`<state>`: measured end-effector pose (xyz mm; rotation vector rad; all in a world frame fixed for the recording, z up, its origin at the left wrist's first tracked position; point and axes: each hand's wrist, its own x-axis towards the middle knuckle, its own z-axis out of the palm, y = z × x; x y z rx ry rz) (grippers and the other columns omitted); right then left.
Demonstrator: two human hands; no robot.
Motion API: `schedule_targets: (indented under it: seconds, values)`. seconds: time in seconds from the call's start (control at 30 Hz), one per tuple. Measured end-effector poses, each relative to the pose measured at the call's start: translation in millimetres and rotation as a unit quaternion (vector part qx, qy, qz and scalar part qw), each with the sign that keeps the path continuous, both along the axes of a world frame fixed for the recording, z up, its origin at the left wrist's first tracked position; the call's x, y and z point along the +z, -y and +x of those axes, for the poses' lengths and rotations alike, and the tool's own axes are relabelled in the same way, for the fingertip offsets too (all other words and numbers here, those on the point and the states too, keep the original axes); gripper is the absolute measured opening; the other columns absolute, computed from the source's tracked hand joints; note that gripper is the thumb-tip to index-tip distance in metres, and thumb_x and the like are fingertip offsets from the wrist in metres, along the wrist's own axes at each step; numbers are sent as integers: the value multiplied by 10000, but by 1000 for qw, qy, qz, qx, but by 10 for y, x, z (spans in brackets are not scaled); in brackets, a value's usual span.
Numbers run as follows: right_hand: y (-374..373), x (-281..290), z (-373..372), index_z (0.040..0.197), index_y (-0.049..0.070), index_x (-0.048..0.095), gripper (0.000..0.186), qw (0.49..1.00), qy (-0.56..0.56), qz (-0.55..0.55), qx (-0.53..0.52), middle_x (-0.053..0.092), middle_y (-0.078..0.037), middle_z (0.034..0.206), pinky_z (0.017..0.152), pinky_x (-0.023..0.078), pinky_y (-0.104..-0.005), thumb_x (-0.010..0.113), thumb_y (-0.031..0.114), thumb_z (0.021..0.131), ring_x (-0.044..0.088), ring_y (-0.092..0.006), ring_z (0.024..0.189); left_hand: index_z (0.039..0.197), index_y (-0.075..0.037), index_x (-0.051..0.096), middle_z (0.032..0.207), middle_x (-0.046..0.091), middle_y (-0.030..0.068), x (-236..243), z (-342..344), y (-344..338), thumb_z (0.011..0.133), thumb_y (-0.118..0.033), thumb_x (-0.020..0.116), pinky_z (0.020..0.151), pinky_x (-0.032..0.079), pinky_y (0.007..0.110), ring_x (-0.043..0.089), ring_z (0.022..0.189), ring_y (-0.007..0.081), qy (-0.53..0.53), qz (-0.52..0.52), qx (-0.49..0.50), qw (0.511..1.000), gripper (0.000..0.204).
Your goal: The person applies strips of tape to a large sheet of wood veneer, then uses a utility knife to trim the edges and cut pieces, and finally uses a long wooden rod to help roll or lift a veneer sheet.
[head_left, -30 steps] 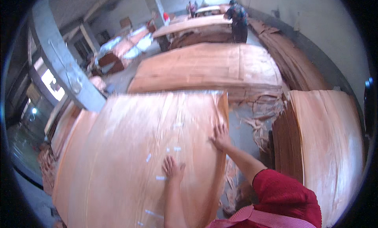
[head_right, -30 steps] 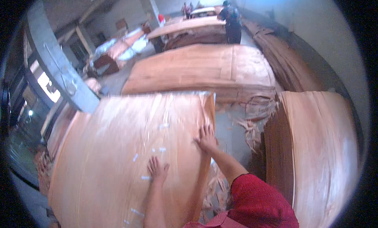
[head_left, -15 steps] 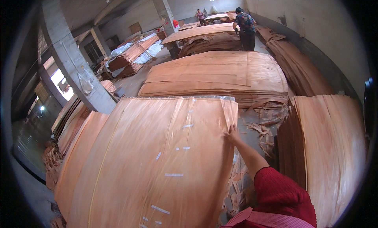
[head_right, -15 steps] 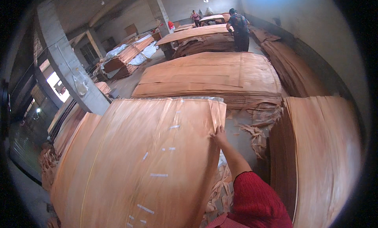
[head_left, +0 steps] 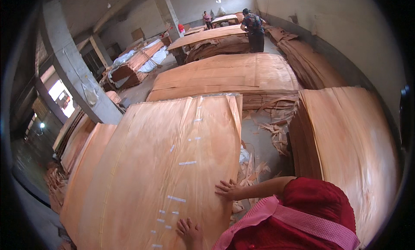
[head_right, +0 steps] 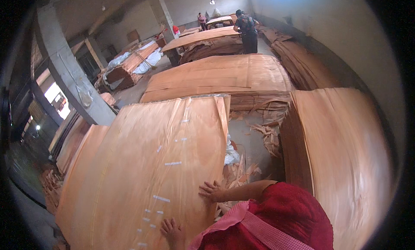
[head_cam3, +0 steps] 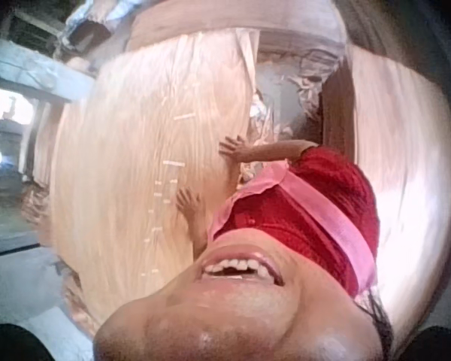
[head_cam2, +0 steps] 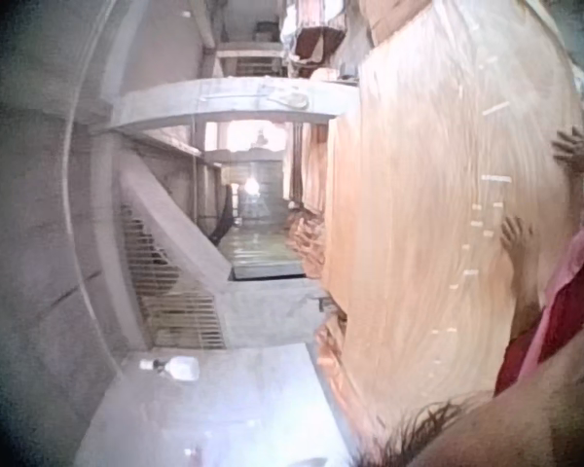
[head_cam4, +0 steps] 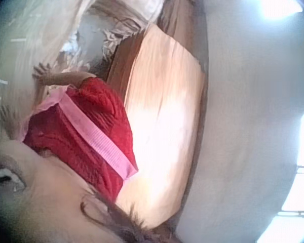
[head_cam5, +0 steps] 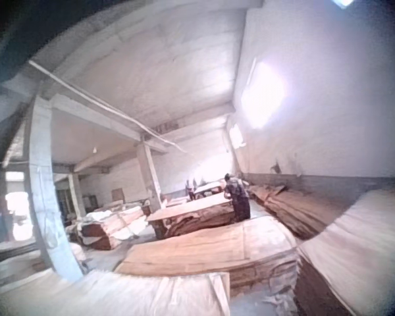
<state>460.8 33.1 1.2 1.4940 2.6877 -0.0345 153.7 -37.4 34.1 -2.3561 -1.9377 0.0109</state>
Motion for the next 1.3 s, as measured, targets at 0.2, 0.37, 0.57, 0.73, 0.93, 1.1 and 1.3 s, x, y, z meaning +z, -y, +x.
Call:
schedule_targets:
  seconds: [0.2,0.37,0.57,0.73,0.93,1.1,1.3]
  values:
    - [-21,247,67,1369,281,206,756,986,-129,-102,7,140,-70,1440,946,304,-533,623,357,743,161,-329,1310,1309,-112,333,1358,308,146,-257,104,191,809,-388,444,967,238,563,270,1252,358,-5,-40,-170,985,581]
    - [161,47,468,1363,211,244,723,970,-174,-168,4,180,-83,1425,976,301,-481,606,376,760,196,-349,1288,1301,-111,342,1352,316,145,-243,699,344,809,-385,446,965,243,559,281,1245,353,30,-111,-190,975,573]
    - [464,-642,957,1308,153,342,635,920,-226,-320,31,335,-122,1321,950,338,-431,608,347,765,321,-333,1209,1292,-109,352,1344,326,143,-207,1494,315,808,-382,449,962,248,554,294,1237,348,47,-143,-173,973,564]
    - [674,-457,1149,1273,139,388,585,883,-243,-397,57,390,-131,1263,935,354,-418,604,339,768,370,-325,1165,1284,-107,360,1338,335,141,-178,1909,208,808,-379,451,960,253,550,305,1230,344,52,-154,-164,973,556]
    - [594,-125,1234,1231,121,442,529,842,-191,-487,135,456,-143,1194,917,373,-402,600,331,772,429,-316,1112,1275,-105,370,1331,345,139,-119,1867,482,807,-376,453,957,258,546,319,1221,339,129,-150,-86,976,547]
    - [651,84,789,1195,106,488,486,816,-140,-530,185,511,-152,1137,901,389,-388,596,324,775,478,-309,1068,1268,-104,378,1325,353,137,-209,1654,1229,807,-373,455,955,262,542,330,1215,334,176,-161,43,970,539]
    - [1130,245,-449,1153,89,542,440,793,-48,-524,307,577,-163,1067,883,409,-373,592,315,779,537,-300,1015,1258,-102,388,1318,363,135,-415,1188,3443,807,-370,458,952,268,538,343,1206,329,222,-205,281,911,530]
